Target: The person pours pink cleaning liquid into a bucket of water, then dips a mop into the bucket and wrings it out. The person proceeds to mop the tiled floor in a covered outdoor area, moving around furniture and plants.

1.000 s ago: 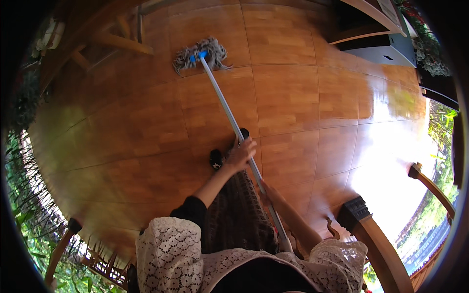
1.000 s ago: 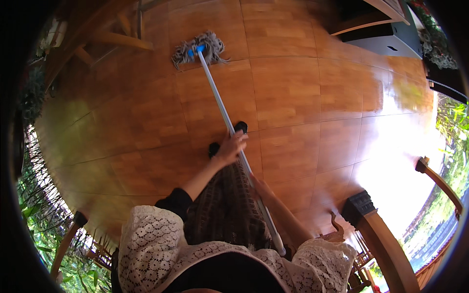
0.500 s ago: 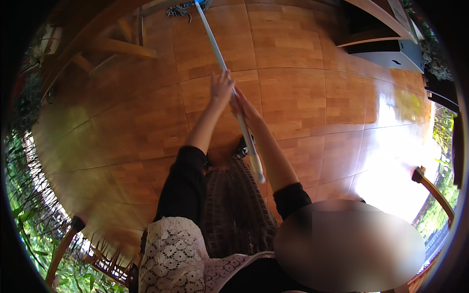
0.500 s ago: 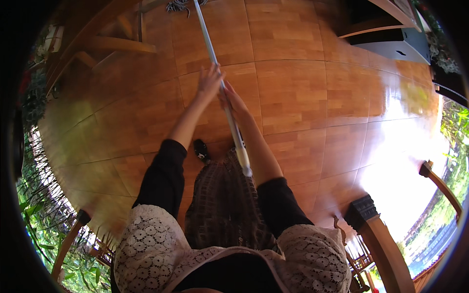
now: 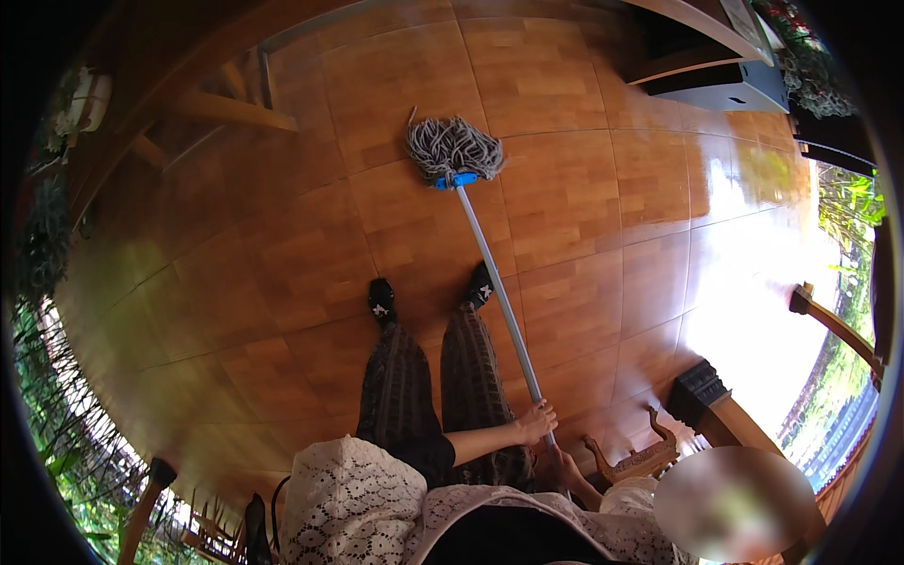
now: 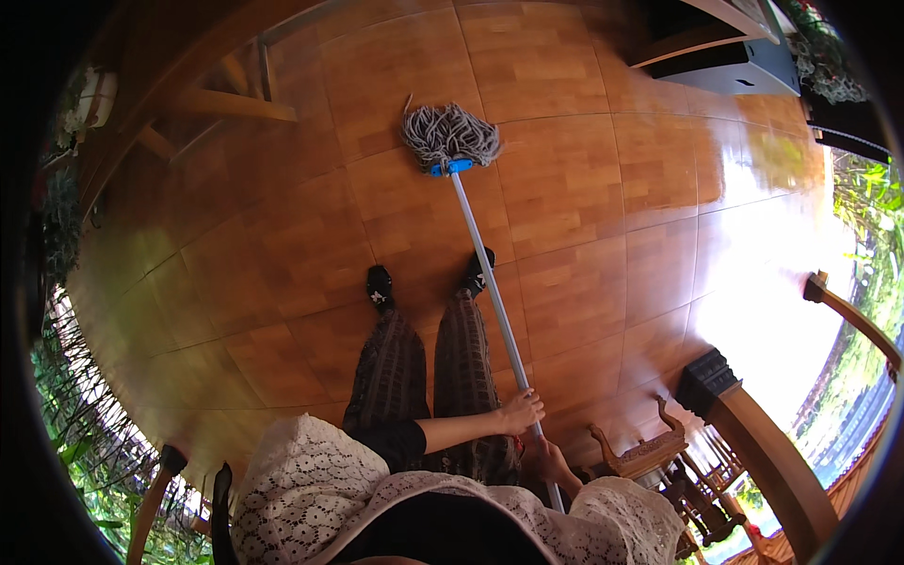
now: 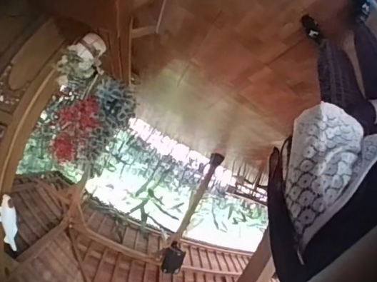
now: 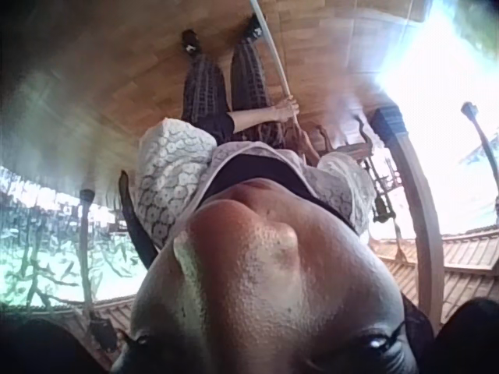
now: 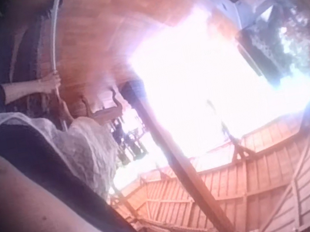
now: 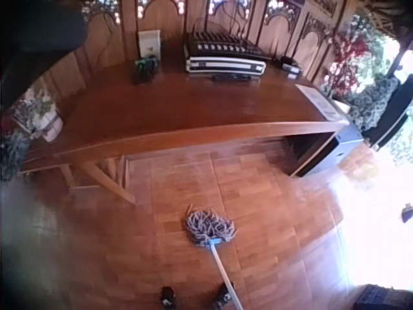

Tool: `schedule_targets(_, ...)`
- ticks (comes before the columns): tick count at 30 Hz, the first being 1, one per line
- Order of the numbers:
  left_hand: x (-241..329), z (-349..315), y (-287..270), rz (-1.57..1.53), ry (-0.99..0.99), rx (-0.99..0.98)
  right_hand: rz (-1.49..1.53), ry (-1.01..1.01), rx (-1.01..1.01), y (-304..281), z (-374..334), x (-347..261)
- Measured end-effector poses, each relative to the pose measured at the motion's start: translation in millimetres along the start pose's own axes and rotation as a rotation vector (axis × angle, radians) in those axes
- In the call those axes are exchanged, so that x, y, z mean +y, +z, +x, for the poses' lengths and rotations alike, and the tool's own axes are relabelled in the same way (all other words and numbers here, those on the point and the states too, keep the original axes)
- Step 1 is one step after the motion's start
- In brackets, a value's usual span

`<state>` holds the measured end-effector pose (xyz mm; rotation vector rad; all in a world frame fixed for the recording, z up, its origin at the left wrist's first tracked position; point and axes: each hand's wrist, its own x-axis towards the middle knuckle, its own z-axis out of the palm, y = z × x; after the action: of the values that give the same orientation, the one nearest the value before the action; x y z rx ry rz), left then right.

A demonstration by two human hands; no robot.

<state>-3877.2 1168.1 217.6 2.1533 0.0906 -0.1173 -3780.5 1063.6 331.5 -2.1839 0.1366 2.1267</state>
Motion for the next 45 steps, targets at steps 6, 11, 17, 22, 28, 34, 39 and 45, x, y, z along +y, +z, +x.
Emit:
schedule_targets(6, -131.6, 3.3, -71.5, 0.25, -0.13, 0.286, 0.008, -0.236, 0.097, 33.2, 86.9, -132.2)
schedule_targets(11, -313.6, -40.5, -198.0, 0.669, -0.5, 0.66, 0.498, -0.409, -0.408, 115.0, 174.4, -359.0)
schedule_targets(17, -333.8, -85.3, -318.3, 0.728, -0.776, 0.289, -0.052, -0.648, -0.034, 170.2, 193.6, -478.7)
schedule_targets(22, -326.1, -103.1, -277.3, 0.711, -0.637, 0.202, -0.48, -0.833, 0.179, 171.9, 199.5, -382.0)
schedule_targets(28, -238.1, -94.2, -84.2, 0.691, -0.249, 0.441, -0.45, -0.415, -0.05, 104.0, 54.6, -165.5)
schedule_targets(34, -51.7, -113.8, -27.2, 0.014, -0.118, -0.03, -0.796, -0.149, 0.169, 95.8, -76.7, -56.0)
schedule_targets(39, -78.5, -161.2, -33.7, -0.066, -0.154, -0.036, -0.464, -0.542, 0.124, 132.2, -39.7, -7.7)
schedule_targets(45, -200.7, -196.1, -90.8, 0.436, -0.236, 0.328, -0.058, -0.285, -0.044, 200.9, 12.2, -125.2)
